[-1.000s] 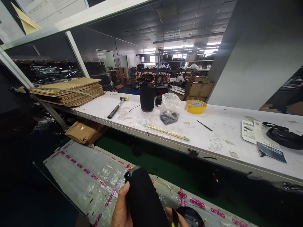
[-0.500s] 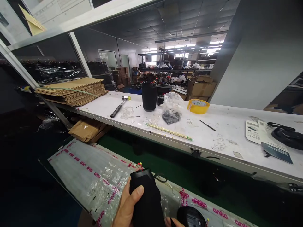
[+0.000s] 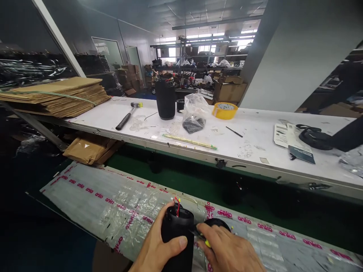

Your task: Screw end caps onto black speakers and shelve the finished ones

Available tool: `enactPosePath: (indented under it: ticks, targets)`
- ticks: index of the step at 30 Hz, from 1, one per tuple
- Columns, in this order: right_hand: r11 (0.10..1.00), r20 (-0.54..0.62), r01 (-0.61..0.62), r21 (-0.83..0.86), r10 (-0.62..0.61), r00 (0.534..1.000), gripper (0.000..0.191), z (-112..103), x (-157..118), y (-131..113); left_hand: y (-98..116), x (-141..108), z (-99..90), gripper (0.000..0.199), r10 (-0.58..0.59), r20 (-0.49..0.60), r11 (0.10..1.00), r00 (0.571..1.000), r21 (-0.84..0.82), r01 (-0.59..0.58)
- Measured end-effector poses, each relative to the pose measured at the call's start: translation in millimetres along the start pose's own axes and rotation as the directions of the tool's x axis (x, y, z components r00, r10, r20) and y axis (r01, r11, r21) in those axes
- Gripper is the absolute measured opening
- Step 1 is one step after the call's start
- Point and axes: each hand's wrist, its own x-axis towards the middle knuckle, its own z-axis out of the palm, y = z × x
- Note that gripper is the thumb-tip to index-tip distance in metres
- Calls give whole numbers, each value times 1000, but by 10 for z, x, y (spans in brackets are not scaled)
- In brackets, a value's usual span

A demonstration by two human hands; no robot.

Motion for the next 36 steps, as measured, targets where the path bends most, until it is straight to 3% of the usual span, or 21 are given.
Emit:
enactPosePath:
  ticks: [4,10,16,26,32,36]
  targets:
    - [986,57,147,-74,-143,988,32,-118,147,-11,-5,-21,16,101,-6,87,1000,996,-1,7]
    - [982,114,171,-78,-162,980,30,-127,123,6,-3,-27,-14,99,-1,140,998,990,64,-8]
    - [980,209,186,-66,-168,963,11,-171,112,52,-3,-1,-28,99,-3,180,995,984,96,-15]
    - [956,349,240,-171,-169,922,13,-197,76,45,2,-23,60,95,-9,83,995,997,102,1]
    - [936,390,284,-209,-186,902,37,-211,33,50,-42,-41,91,97,-4,69,984,998,176,-9]
    - [945,383,284,-166,-203,901,24,-227,60,83,-18,-35,102,95,14,60,979,998,203,-26]
